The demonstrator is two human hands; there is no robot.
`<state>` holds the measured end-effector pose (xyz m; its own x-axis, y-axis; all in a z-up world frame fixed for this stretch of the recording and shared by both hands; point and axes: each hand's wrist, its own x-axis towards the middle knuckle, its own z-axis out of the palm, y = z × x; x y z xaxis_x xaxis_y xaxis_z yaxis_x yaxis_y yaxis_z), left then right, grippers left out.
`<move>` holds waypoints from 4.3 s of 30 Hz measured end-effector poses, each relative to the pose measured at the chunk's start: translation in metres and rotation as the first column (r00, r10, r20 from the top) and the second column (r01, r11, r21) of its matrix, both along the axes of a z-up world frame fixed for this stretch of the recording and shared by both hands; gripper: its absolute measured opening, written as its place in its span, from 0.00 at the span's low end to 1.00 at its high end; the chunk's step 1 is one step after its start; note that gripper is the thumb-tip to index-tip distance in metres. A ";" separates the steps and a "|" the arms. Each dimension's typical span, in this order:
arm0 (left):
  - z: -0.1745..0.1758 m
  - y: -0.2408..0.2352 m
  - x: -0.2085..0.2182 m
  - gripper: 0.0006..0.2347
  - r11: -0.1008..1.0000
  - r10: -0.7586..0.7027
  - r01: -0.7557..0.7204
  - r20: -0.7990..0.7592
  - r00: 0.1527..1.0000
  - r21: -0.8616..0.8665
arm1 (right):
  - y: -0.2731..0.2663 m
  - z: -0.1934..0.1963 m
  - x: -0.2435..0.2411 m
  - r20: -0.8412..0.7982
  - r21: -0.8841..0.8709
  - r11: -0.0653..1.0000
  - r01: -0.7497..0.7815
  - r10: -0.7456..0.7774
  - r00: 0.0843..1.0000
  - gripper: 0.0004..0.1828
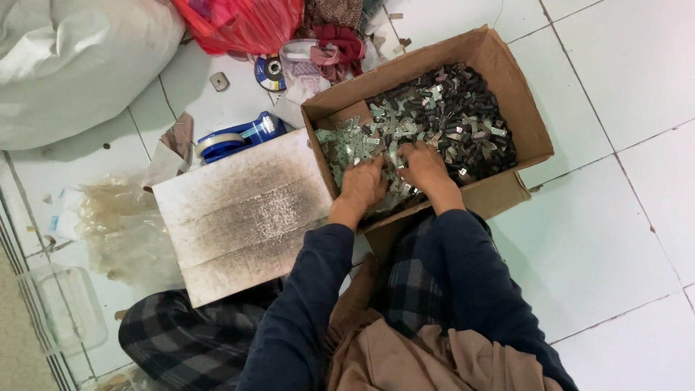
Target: Sorting and arranging small metal components from a bulk box onto a white template board on the floor.
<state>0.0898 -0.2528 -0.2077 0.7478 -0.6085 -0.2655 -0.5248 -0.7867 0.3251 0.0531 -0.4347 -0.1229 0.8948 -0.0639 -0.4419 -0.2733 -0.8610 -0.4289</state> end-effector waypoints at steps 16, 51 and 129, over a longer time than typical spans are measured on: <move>0.054 -0.002 0.000 0.13 0.997 -0.034 0.033 -0.010 0.999 -0.064 | -0.024 -0.034 0.039 0.369 -0.075 0.997 0.014 0.014 0.929 0.21; 0.121 0.011 0.001 0.15 0.657 0.291 -0.528 -0.465 0.836 -0.539 | -0.003 -0.001 -0.019 -0.037 0.599 0.772 0.212 -0.238 0.971 0.08; 0.021 -0.003 -0.041 0.07 0.997 0.050 -0.071 0.388 0.920 0.039 | 0.041 -0.018 -0.029 0.111 -0.202 0.973 -0.111 0.136 0.985 0.13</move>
<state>0.0485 -0.2559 -0.1867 0.8335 -0.5521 0.0222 -0.5523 -0.8311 0.0654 0.0237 -0.3934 -0.1411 0.9478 -0.0232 -0.3180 -0.1153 -0.9549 -0.2737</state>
